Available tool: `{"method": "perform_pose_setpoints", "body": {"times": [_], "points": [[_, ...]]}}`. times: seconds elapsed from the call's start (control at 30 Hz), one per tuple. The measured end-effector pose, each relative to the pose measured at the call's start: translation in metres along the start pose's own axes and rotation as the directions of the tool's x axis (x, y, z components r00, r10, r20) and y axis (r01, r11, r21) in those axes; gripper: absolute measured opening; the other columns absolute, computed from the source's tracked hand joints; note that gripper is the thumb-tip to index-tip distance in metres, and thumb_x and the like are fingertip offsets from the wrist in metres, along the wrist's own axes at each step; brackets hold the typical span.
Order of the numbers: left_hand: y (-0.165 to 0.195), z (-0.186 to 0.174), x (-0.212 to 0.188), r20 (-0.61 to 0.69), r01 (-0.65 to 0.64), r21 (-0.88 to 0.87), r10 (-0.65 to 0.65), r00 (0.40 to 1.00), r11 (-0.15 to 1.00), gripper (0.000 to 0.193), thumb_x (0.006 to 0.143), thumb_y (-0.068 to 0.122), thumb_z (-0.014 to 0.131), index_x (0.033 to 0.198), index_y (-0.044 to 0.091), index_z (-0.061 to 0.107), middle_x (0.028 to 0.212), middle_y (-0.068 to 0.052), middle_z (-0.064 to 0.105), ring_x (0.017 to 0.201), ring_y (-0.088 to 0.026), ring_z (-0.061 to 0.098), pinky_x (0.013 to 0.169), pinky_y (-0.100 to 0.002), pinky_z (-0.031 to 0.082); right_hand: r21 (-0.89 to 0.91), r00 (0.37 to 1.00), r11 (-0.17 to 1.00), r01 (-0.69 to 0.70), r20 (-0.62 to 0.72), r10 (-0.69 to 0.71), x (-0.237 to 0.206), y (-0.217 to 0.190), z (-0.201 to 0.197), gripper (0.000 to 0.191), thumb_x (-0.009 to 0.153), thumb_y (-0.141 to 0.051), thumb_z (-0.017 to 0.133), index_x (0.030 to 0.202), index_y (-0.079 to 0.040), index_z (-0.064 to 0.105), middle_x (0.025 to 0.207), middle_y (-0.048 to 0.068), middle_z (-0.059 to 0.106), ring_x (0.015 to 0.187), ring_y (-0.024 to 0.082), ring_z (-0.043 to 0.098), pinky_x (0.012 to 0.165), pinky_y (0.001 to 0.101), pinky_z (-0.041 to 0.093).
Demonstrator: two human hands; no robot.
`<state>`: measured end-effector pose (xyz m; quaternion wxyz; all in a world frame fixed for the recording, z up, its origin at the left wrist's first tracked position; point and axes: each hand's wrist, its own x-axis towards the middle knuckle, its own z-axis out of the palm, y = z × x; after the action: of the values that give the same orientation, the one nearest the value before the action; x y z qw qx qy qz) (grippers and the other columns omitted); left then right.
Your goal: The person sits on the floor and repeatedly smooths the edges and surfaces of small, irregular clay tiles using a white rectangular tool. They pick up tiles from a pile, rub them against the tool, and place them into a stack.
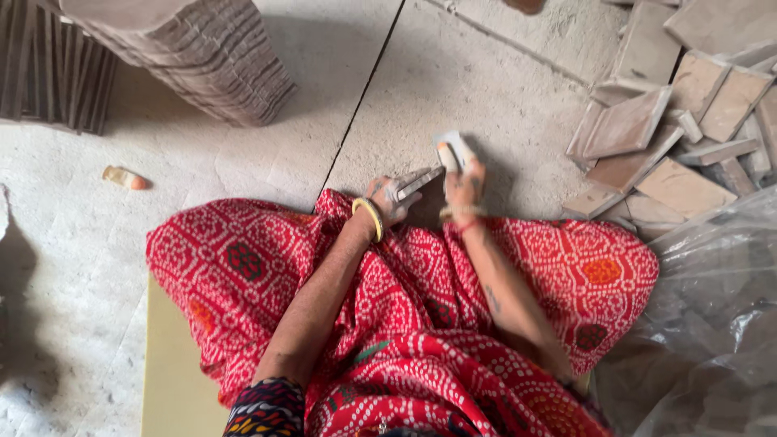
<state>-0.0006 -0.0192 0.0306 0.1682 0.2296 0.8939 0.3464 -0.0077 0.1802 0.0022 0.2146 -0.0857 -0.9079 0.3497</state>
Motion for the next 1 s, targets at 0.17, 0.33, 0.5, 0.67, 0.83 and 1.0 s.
{"method": "perform_pose_setpoints", "body": {"times": [0.17, 0.33, 0.5, 0.67, 0.83, 1.0], "points": [[-0.001, 0.003, 0.001, -0.041, -0.026, 0.005, 0.026, 0.999, 1.000, 0.059, 0.096, 0.029, 0.063, 0.152, 0.028, 0.045, 0.100, -0.011, 0.075, 0.073, -0.033, 0.071, 0.071, -0.042, 0.059, 0.346, 0.989, 0.932, -0.104, 0.139, 0.058, 0.006, -0.036, -0.019, 0.034, 0.096, -0.024, 0.073, 0.114, 0.005, 0.072, 0.092, 0.015, 0.075, 0.076, 0.022, 0.071, 0.067, 0.0375, 0.054], [-0.008, 0.009, 0.002, -0.051, -0.009, -0.035, 0.007, 0.999, 0.999, 0.057, 0.098, 0.029, 0.066, 0.153, 0.028, 0.048, 0.090, -0.013, 0.075, 0.074, -0.032, 0.072, 0.076, -0.042, 0.059, 0.174, 0.971, 0.965, -0.196, 0.170, 0.167, 0.019, -0.077, -0.031, 0.036, 0.099, -0.035, 0.073, 0.107, 0.000, 0.076, 0.081, 0.012, 0.076, 0.063, 0.018, 0.069, 0.057, 0.0373, 0.051], [-0.007, 0.014, 0.004, -0.189, -0.204, 0.155, 0.231, 0.954, 0.967, 0.066, 0.082, 0.018, 0.063, 0.146, 0.027, 0.050, 0.116, -0.011, 0.077, 0.075, -0.029, 0.073, 0.068, -0.041, 0.059, 0.010, 0.994, 1.000, -0.027, 0.110, 0.026, 0.010, -0.081, -0.038, 0.039, 0.097, -0.035, 0.073, 0.116, -0.001, 0.078, 0.070, 0.021, 0.070, 0.055, 0.026, 0.066, 0.055, 0.0411, 0.048], [-0.007, 0.016, 0.008, -0.044, -0.008, -0.022, 0.007, 0.999, 1.000, 0.058, 0.094, 0.023, 0.066, 0.150, 0.027, 0.050, 0.100, -0.014, 0.075, 0.074, -0.033, 0.072, 0.072, -0.043, 0.059, 0.098, 0.997, 0.992, 0.079, 0.018, -0.081, 0.012, -0.074, -0.035, 0.035, 0.104, -0.033, 0.073, 0.118, -0.001, 0.074, 0.089, 0.021, 0.073, 0.076, 0.032, 0.075, 0.064, 0.0410, 0.055], [-0.020, 0.025, 0.014, -0.117, -0.111, 0.064, 0.118, 0.986, 0.992, 0.068, 0.070, 0.015, 0.071, 0.136, 0.024, 0.059, 0.090, -0.014, 0.076, 0.082, -0.035, 0.071, 0.081, -0.045, 0.057, 0.078, 0.994, 0.996, 0.042, 0.102, -0.049, 0.005, -0.075, -0.035, 0.037, 0.097, -0.032, 0.076, 0.116, -0.001, 0.073, 0.077, 0.021, 0.072, 0.065, 0.031, 0.073, 0.060, 0.0411, 0.053], [-0.030, 0.035, 0.022, -0.088, 0.006, 0.038, -0.003, 0.996, 0.999, 0.061, 0.072, 0.015, 0.070, 0.133, 0.024, 0.064, 0.095, -0.011, 0.074, 0.093, -0.034, 0.068, 0.090, -0.045, 0.052, 0.149, 0.991, 0.988, 0.030, 0.127, -0.050, -0.006, -0.086, -0.036, 0.039, 0.100, -0.032, 0.073, 0.124, -0.002, 0.073, 0.078, 0.020, 0.073, 0.063, 0.025, 0.073, 0.057, 0.0366, 0.052]]}}
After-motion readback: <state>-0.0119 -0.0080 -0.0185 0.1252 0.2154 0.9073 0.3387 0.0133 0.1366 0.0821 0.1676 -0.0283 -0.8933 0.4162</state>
